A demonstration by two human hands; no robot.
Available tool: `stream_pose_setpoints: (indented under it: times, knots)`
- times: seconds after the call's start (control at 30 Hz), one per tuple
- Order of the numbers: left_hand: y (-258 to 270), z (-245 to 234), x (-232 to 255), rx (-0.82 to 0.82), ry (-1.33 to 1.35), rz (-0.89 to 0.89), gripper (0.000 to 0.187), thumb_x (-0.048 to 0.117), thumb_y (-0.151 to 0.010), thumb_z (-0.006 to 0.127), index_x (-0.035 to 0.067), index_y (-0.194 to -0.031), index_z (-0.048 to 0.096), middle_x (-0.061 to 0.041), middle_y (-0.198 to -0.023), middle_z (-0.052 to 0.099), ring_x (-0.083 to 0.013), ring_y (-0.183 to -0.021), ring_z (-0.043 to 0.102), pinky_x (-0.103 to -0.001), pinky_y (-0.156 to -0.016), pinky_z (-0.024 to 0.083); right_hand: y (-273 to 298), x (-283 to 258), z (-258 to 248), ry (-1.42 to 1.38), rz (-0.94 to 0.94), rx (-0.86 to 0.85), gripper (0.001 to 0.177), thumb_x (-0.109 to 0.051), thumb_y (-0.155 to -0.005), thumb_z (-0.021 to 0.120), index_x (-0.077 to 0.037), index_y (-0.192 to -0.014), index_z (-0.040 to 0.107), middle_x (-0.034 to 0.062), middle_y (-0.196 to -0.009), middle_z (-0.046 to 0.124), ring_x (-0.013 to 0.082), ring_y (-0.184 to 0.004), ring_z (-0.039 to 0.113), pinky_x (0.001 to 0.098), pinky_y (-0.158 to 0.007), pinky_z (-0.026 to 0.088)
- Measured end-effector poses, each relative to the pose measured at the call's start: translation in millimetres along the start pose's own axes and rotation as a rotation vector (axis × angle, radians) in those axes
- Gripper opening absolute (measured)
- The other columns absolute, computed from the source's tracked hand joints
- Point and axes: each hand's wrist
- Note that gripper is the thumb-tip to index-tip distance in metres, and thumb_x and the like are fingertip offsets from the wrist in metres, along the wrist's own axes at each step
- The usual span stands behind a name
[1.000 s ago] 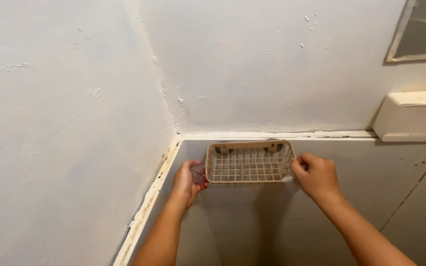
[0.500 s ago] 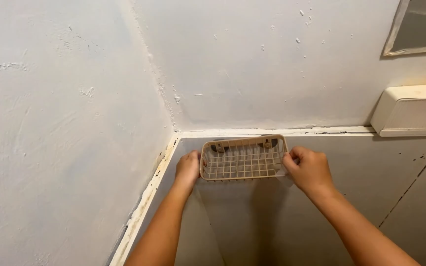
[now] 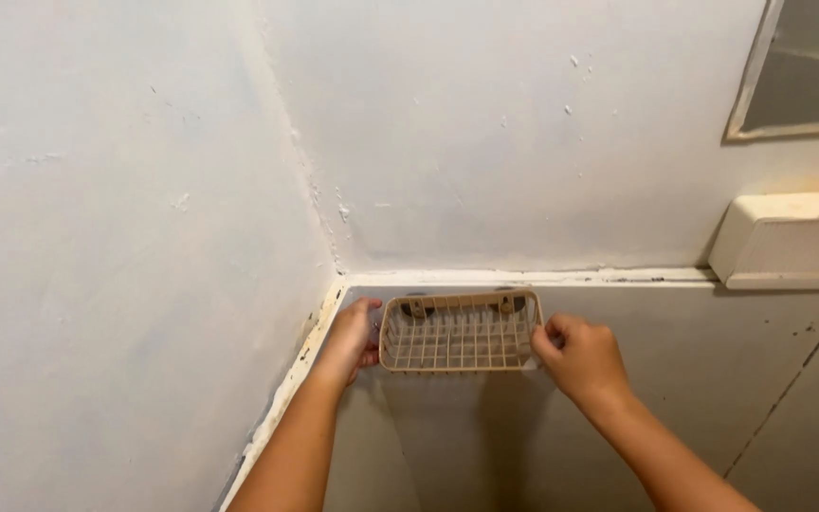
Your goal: Organizing and installing a storage rack and bathroom accessories.
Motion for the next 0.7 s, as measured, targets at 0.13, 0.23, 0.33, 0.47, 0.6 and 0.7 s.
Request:
stream_pose_setpoints:
  times: [0.13,0.23,0.33,0.47,0.6,0.7]
  knots:
    - [-15,-2,-2,0.03,-0.01,-0.001,0.046,0.036,-0.1,0.037,0.017,-0.136,0.056,-0.014,-0.123,0.061,-0.0276,-0.084,0.068,-0.04,-0.07,0.058,2,3,7,0.002,-0.002,-0.016,0.026,-0.027,-0.085,0.071,-0.002,-0.079,0.074,0.0168,-0.07,0.073,0.031,-0.059,0.071,0.0397,-0.06,0.057]
    - [-24,-7,-11,0.014,0.006,-0.005,0.046,0.036,-0.1,0.037,0.013,-0.135,0.057,-0.018,-0.116,0.067,-0.0266,-0.082,0.066,-0.039,-0.068,0.056,6,2,10,-0.01,0.007,-0.022,0.025,-0.026,-0.086,0.07,-0.003,-0.079,0.074,0.0164,-0.07,0.073,0.0305,-0.058,0.072,0.0394,-0.06,0.058]
    - [-34,-12,-24,-0.033,0.052,0.003,0.048,0.041,-0.103,0.036,0.012,-0.135,0.057,-0.021,-0.11,0.066,-0.0261,-0.078,0.062,-0.038,-0.065,0.053,8,5,14,-0.038,0.013,-0.01,0.024,-0.025,-0.085,0.07,-0.003,-0.079,0.074,0.0157,-0.071,0.074,0.0301,-0.058,0.072,0.0393,-0.059,0.057]
    - [-25,-11,-25,-0.029,0.063,-0.001,0.05,0.041,-0.102,0.037,0.008,-0.135,0.057,-0.018,-0.107,0.067,-0.0256,-0.079,0.064,-0.037,-0.068,0.056,8,9,18,-0.035,0.019,-0.016,0.024,-0.026,-0.085,0.07,-0.003,-0.078,0.073,0.0146,-0.074,0.075,0.0302,-0.058,0.071,0.0397,-0.059,0.057]
    - [-28,-12,-31,0.007,0.156,0.003,0.044,0.034,-0.098,0.044,0.006,-0.13,0.056,-0.014,-0.105,0.064,-0.0271,-0.084,0.067,-0.039,-0.07,0.057,9,12,22,-0.044,0.019,-0.011,0.025,-0.026,-0.085,0.07,-0.003,-0.077,0.072,0.0139,-0.075,0.074,0.0301,-0.058,0.071,0.0398,-0.059,0.057]
    - [-74,-24,-65,-0.033,0.21,0.107,0.036,0.022,-0.093,0.047,-0.004,-0.116,0.055,-0.021,-0.099,0.063,-0.0286,-0.08,0.063,-0.041,-0.066,0.057,11,15,29,-0.048,0.007,0.003,0.025,-0.026,-0.085,0.07,-0.003,-0.077,0.072,0.0138,-0.075,0.074,0.03,-0.059,0.071,0.0397,-0.059,0.057]
Point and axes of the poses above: each hand's wrist, its own y-axis away from the middle knuckle, its own z-axis out of the palm, x = y × z
